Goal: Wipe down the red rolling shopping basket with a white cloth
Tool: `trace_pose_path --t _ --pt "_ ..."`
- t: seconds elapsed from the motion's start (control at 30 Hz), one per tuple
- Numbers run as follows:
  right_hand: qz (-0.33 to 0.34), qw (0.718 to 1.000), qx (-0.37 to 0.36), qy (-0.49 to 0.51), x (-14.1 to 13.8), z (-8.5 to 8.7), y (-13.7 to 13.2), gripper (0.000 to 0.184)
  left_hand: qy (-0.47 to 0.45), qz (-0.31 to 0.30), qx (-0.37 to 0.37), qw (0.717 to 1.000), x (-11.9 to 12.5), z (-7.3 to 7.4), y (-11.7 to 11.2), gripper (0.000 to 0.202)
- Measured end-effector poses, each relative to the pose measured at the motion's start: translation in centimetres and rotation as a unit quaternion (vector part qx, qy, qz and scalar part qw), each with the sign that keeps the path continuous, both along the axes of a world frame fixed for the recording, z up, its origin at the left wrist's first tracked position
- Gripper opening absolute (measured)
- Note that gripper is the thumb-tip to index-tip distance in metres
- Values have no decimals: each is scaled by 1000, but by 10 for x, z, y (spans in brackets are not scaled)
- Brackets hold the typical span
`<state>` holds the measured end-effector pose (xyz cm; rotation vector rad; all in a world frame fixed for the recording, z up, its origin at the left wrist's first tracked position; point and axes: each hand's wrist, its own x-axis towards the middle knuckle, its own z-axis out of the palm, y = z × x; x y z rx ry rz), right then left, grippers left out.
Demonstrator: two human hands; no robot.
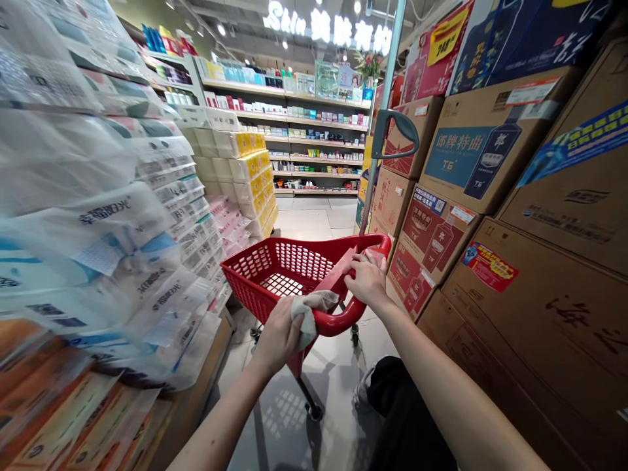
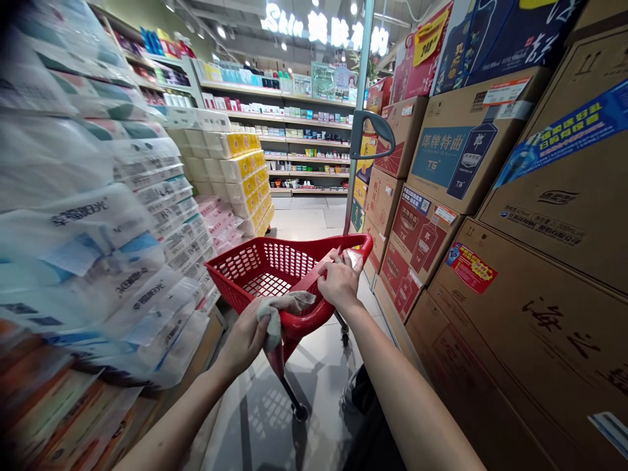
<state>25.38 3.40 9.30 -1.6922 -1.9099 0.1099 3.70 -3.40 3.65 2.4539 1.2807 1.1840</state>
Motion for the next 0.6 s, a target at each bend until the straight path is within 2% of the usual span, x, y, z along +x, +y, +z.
trace_pose_path --t 0.13,0.27,0.37,0.5,0.6 --pt "-5 1000 4 3 0 -1 4 19 -20 37 -14 999 1 4 -2 33" --pt "1 1000 4 5 7 -1 8 18 35 -21 8 999 29 11 -17 40" --pt "15 1000 5 8 14 0 6 17 35 -46 33 998 42 11 -21 43" --pt "39 999 11 7 23 2 1 17 10 -55 -5 998 29 6 -10 38" --pt "40 999 7 0 28 3 -1 17 -21 -17 -53 998 5 -1 6 35"
